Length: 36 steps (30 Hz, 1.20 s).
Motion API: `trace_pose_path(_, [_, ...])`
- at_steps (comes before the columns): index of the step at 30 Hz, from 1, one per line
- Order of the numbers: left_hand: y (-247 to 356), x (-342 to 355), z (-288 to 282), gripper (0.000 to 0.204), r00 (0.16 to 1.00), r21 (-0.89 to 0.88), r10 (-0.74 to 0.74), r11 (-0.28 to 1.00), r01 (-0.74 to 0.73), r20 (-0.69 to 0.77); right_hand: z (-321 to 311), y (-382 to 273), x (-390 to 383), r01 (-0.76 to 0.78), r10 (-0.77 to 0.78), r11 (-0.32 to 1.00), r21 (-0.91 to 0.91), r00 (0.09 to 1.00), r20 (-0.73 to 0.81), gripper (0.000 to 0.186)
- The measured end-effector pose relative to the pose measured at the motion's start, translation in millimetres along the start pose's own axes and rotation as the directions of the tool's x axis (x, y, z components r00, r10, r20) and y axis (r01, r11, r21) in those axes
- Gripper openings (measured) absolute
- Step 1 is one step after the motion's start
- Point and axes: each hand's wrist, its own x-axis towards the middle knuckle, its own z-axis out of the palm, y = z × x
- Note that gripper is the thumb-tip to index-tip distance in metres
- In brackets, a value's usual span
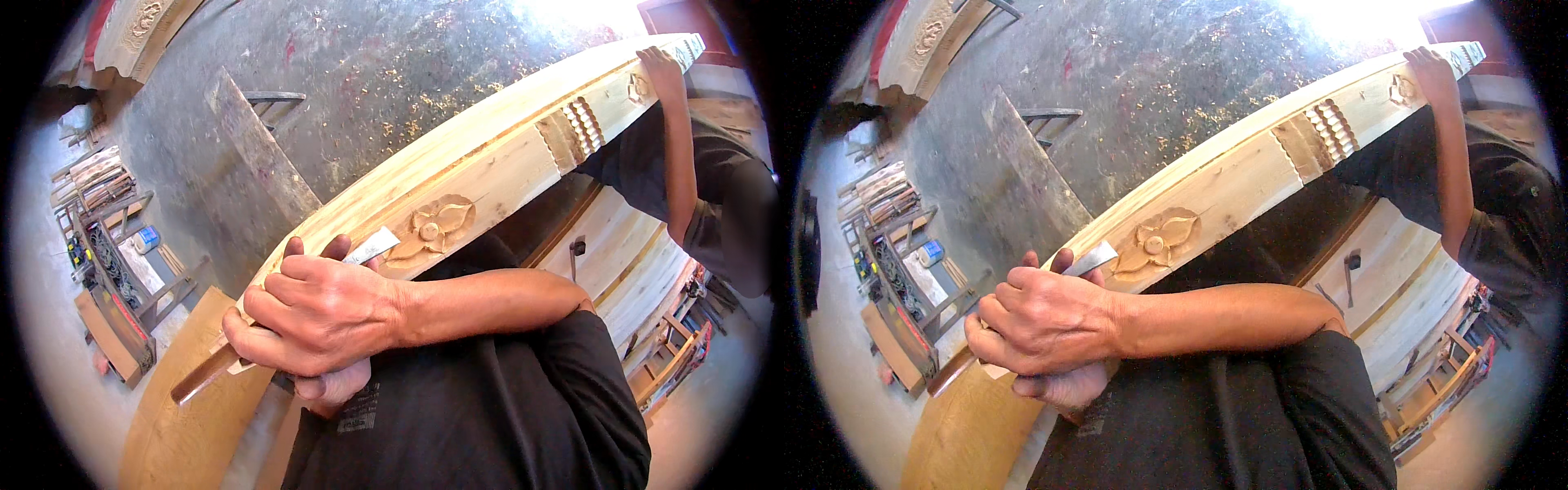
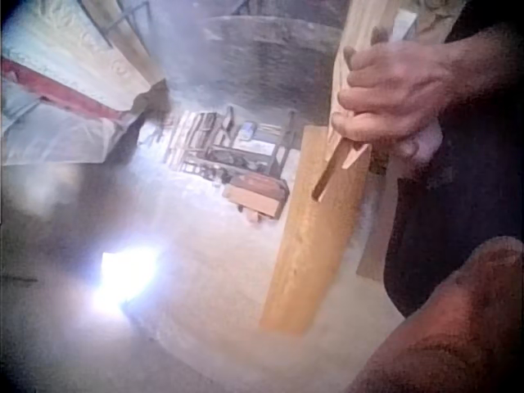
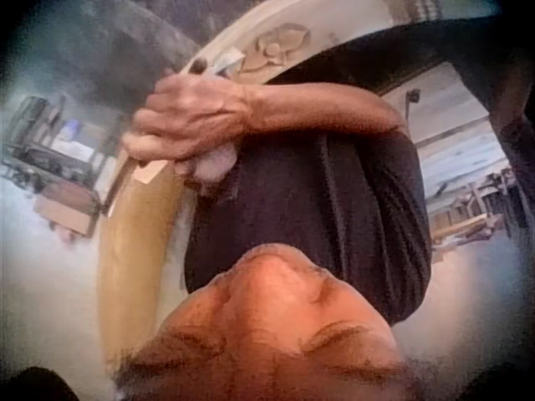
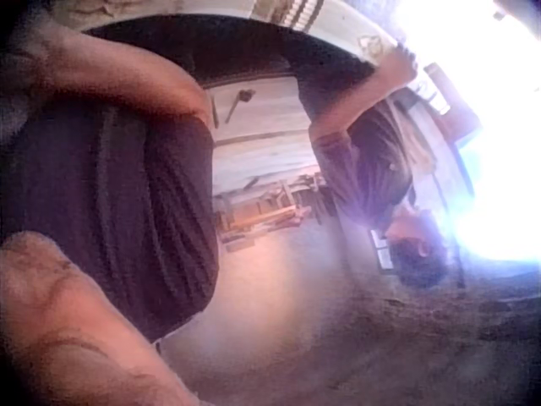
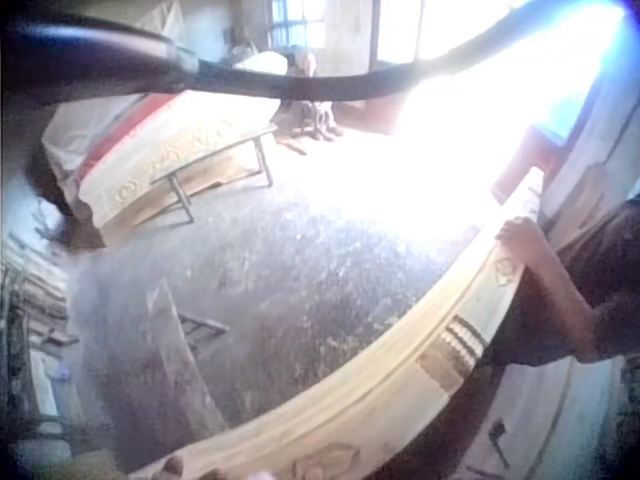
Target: The person uses a chisel to carve decorative floral details into a long wooden board held by another person.
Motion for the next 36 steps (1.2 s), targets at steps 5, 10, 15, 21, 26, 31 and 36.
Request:
trace_pose_path(5, [-2.2,1.6,4.9,0.106,1.000,0.017,-0.021,1.000,0.021,0.008,-7.5,8.4,3.8,0.068,-0.068,0.998,0.013,0.997,0.020,0.044])
trace_pose_path(10, [0.3,-2.8,2.3,0.105,1.000,0.016,-0.016,1.000,0.015,0.016,-17.3,19.5,3.7,0.150,-0.150,0.989,0.003,0.987,0.051,0.040])
trace_pose_path(15, [-1.1,-3.4,2.2,0.104,0.999,0.029,-0.029,0.999,0.028,0.023,-11.3,25.4,-2.7,0.151,-0.153,0.988,0.041,0.988,0.035,0.033])
trace_pose_path(21, [-1.8,-2.4,5.2,0.102,0.999,0.050,-0.039,0.998,0.038,0.025,-9.3,24.9,-5.3,0.098,-0.104,0.990,0.104,0.993,0.054,0.030])
trace_pose_path(26, [-2.6,0.4,8.2,0.101,0.998,0.061,-0.053,0.997,0.051,0.024,-3.8,4.1,-3.7,-0.037,0.040,0.998,0.060,0.998,-0.053,0.038])
trace_pose_path(31, [-2.3,1.2,9.2,0.100,0.998,0.069,-0.060,0.996,0.058,0.027,-3.6,-29.3,2.7,-0.278,0.275,0.960,0.014,0.939,-0.206,0.045])
trace_pose_path(36, [-2.2,3.9,9.6,0.099,0.997,0.076,-0.068,0.995,0.067,0.020,-1.3,-14.0,-3.2,-0.147,0.150,0.989,0.030,0.983,-0.108,0.046])
